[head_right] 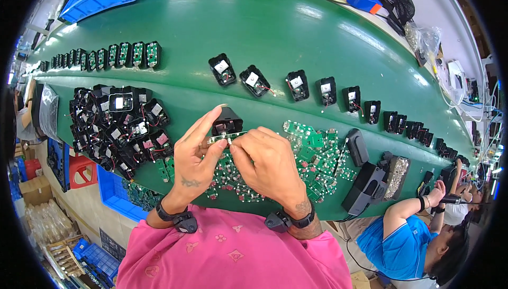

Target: The person picks up a circuit board and a black plastic housing, fits the board into the housing, and presses them together by hand. The person then places the assembled unit onto the conveyor belt and repeats the process.

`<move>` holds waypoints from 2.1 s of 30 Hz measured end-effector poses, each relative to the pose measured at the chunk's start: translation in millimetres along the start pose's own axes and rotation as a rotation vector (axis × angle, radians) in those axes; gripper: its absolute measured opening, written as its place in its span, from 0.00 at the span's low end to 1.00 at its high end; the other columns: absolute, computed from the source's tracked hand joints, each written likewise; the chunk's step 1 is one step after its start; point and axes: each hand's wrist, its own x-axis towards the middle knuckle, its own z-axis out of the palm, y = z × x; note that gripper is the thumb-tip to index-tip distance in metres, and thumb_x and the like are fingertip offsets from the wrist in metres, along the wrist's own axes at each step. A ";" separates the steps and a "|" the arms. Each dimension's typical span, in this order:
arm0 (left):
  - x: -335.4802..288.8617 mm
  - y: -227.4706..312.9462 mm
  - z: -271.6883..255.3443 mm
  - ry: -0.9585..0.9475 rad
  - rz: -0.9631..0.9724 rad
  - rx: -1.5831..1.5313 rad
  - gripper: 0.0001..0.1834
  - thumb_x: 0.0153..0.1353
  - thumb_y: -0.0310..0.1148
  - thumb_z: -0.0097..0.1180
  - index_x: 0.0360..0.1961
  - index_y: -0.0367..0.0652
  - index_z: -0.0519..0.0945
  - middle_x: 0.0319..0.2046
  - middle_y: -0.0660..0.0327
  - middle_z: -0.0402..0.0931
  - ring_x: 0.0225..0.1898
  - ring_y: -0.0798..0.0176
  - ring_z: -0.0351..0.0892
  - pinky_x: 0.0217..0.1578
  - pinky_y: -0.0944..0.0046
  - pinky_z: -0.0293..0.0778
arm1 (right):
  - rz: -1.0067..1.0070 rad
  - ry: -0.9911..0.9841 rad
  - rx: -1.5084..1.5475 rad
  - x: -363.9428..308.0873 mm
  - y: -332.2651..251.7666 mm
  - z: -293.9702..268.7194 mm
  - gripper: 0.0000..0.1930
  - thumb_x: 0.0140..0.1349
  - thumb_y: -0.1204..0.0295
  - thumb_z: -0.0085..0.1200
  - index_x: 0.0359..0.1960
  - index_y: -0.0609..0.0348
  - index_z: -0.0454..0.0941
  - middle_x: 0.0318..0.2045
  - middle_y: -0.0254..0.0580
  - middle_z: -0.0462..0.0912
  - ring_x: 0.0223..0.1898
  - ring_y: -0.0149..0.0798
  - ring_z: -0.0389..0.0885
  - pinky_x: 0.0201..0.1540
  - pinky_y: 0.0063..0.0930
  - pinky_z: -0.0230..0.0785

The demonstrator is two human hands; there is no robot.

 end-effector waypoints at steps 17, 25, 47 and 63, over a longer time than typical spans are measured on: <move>2.9 8.6 4.1 -0.124 0.254 0.529 0.30 0.60 0.21 0.56 0.64 0.51 0.74 0.54 0.43 0.75 0.34 0.43 0.84 0.31 0.53 0.80 | 0.040 -0.300 -0.130 3.9 -2.1 -24.7 0.03 0.54 0.76 0.58 0.28 0.62 0.81 0.26 0.46 0.81 0.30 0.51 0.78 0.33 0.42 0.70; 5.8 5.1 2.6 -0.165 0.135 0.459 0.32 0.55 0.17 0.60 0.63 0.48 0.76 0.55 0.40 0.75 0.40 0.46 0.85 0.36 0.60 0.81 | 0.051 -0.359 -0.188 3.8 -1.0 -21.4 0.05 0.57 0.73 0.56 0.26 0.62 0.78 0.24 0.47 0.79 0.31 0.52 0.78 0.34 0.45 0.70; 2.6 20.0 3.6 -0.172 0.042 0.270 0.30 0.57 0.13 0.55 0.63 0.39 0.75 0.56 0.45 0.74 0.43 0.66 0.80 0.37 0.68 0.82 | 0.193 -0.273 0.066 0.6 -2.3 -29.9 0.06 0.55 0.75 0.59 0.26 0.66 0.80 0.20 0.44 0.78 0.22 0.42 0.76 0.26 0.34 0.66; 1.3 13.5 20.0 -0.100 0.129 0.394 0.29 0.56 0.14 0.57 0.61 0.41 0.77 0.56 0.44 0.76 0.45 0.54 0.85 0.37 0.67 0.84 | 0.187 -0.182 -0.007 -9.2 6.3 -20.5 0.05 0.57 0.77 0.57 0.26 0.66 0.79 0.23 0.49 0.80 0.25 0.49 0.80 0.29 0.38 0.69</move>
